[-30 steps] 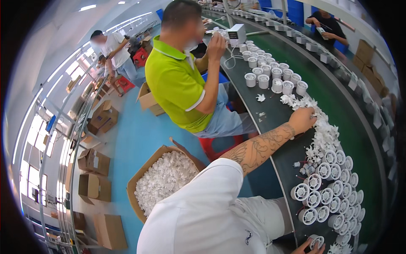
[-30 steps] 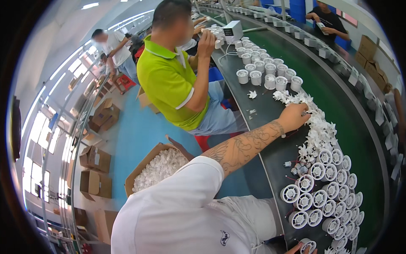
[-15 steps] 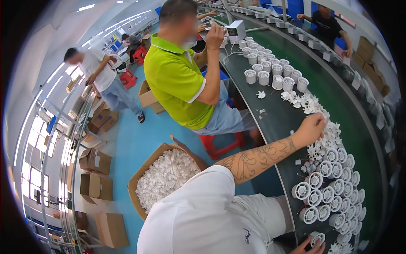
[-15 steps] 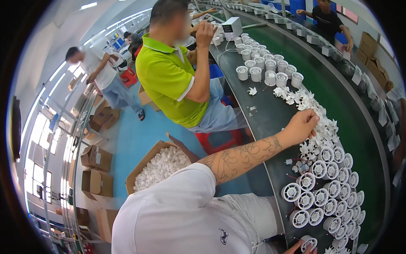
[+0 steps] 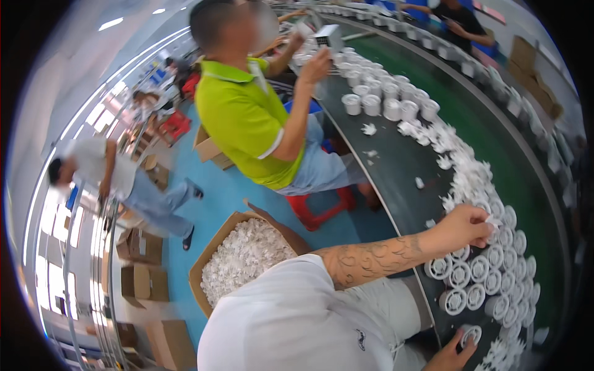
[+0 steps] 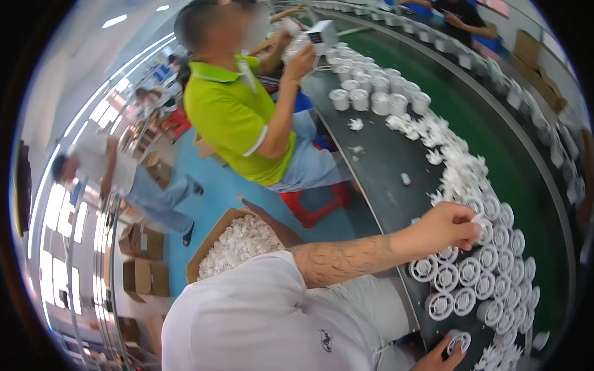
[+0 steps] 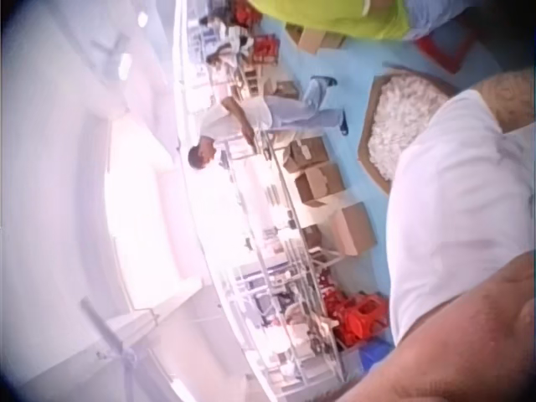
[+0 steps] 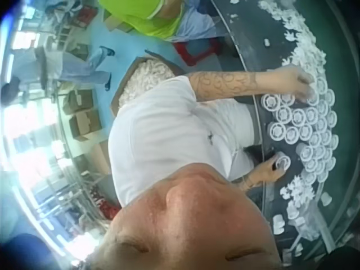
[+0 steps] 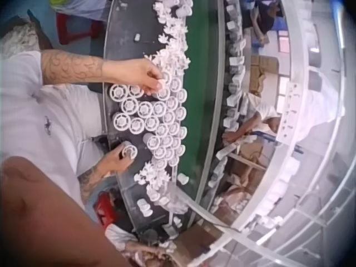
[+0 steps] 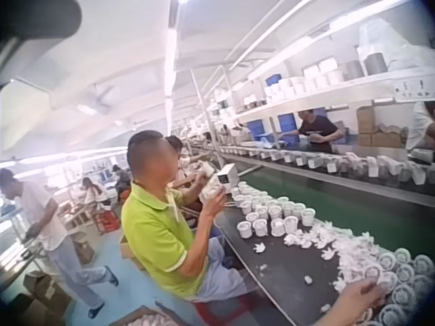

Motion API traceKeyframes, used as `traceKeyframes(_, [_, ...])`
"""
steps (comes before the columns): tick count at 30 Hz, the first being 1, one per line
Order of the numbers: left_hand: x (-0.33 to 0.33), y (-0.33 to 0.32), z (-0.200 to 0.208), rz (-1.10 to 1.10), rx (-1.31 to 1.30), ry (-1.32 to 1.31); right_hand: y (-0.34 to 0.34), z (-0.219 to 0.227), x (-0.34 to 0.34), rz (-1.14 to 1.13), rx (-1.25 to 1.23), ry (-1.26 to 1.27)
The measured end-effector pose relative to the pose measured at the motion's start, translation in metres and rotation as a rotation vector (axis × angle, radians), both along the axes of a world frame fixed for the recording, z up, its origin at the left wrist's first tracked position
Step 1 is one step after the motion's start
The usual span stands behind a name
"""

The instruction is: Assembling small white plastic components on a factory production line.

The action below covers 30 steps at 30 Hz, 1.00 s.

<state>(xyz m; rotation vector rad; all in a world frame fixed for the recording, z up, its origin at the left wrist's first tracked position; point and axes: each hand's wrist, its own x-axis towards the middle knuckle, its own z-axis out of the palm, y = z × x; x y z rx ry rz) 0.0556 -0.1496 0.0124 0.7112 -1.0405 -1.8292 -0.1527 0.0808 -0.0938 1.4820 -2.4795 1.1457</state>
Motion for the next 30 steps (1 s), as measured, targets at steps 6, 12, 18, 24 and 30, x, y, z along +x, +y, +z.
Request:
traceKeyframes(6, [0.002, 0.051, 0.015, -0.047, 0.028, -0.066, -0.022, 0.01, 0.013, 0.025, -0.25, -0.401])
traceKeyframes(12, [-0.043, 0.098, 0.001, -0.278, -0.723, -0.332, -0.028, 0.078, 0.025, 0.069, -0.655, -1.628])
traceKeyframes(18, [-0.067, 0.111, 0.015, -0.395, -1.005, -0.403, -0.004, 0.102, 0.031, 0.06, -0.721, -1.854])
traceKeyframes(24, [-0.063, 0.129, 0.013, -0.32, -0.91, -0.386, 0.005, 0.106, 0.036, 0.11, -0.698, -1.818])
traceKeyframes(30, [-0.06, 0.126, 0.021, -0.341, -0.869, -0.393, 0.005, 0.108, 0.039, 0.15, -0.63, -1.854])
